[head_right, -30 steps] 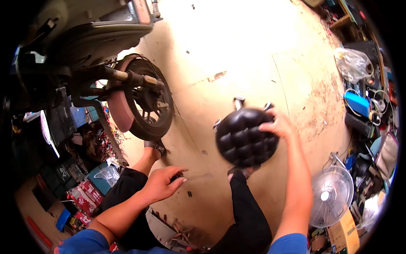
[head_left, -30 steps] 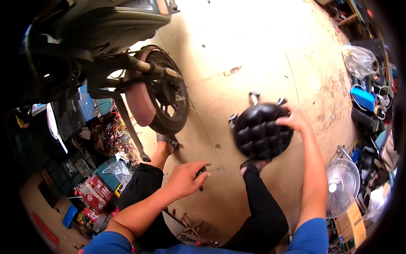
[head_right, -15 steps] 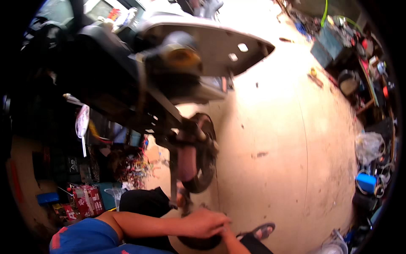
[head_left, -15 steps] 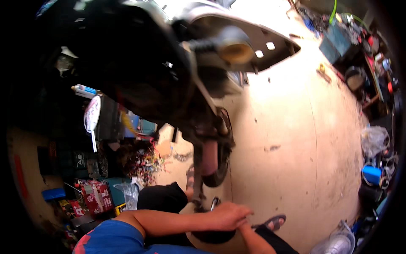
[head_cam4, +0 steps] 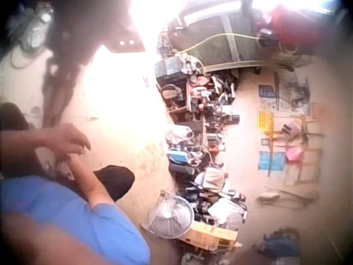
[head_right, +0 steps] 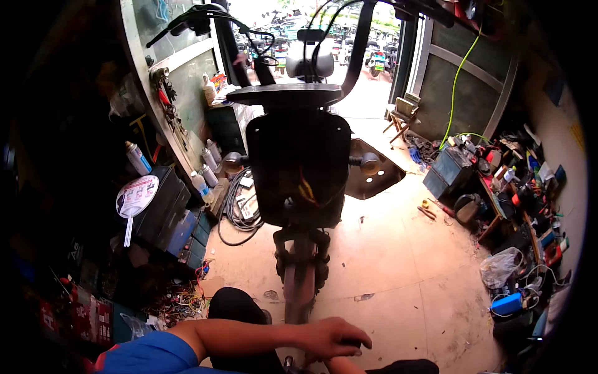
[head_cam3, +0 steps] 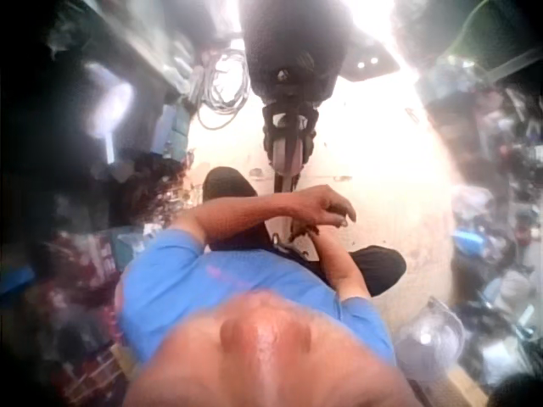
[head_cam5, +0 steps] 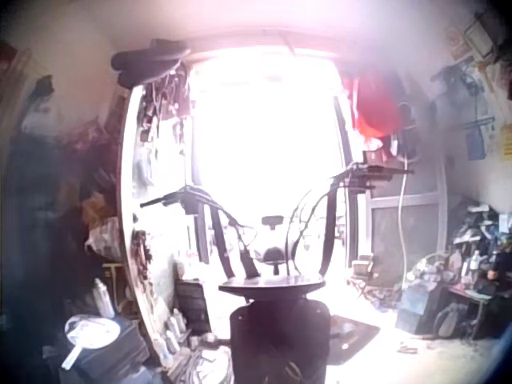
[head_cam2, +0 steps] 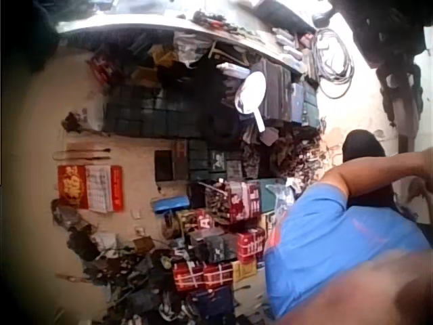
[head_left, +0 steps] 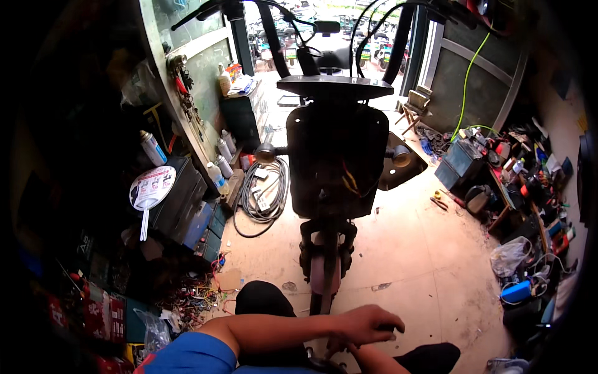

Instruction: The person wires the front headlight section of a motorcycle, wraps the connection with yellow tape, and mounts the front panel using a screwdriver.

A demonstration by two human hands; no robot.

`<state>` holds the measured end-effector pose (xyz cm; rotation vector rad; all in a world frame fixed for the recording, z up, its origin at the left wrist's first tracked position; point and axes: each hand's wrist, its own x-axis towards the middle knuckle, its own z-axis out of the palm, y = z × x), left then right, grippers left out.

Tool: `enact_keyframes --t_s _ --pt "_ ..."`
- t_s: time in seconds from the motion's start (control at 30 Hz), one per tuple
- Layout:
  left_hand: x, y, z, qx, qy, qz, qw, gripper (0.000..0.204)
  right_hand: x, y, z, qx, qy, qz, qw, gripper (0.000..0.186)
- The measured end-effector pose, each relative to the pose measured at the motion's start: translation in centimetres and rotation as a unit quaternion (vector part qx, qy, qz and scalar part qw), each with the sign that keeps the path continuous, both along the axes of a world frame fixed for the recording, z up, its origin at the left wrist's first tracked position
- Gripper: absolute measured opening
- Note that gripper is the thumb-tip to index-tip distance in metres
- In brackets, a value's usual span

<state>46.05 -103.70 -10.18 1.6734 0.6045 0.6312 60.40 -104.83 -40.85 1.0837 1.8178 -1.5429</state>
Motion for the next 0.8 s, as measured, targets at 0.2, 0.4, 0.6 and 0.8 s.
enact_keyframes --t_s 0.2,0.4,0.6,0.8 --pt "-6.2 -2.3 2.8 -0.075 -0.127 0.236 0.961 0.026 -0.8 0.4 11.4 -0.033 0.179 -0.299 0.937 0.062" --pt "-8.1 -4.0 2.2 -0.126 -0.304 0.388 0.861 0.02 -5.4 -4.9 31.4 -0.17 0.411 -0.508 0.737 0.065" --pt "-5.4 -5.3 1.0 -0.085 -0.242 0.34 0.905 0.023 -3.3 -7.8 27.4 0.234 0.281 -0.326 0.872 0.033" --pt "-6.1 -4.4 3.6 0.088 -0.167 0.34 0.921 0.027 2.2 -7.2 33.3 0.266 0.245 -0.357 0.861 0.017"
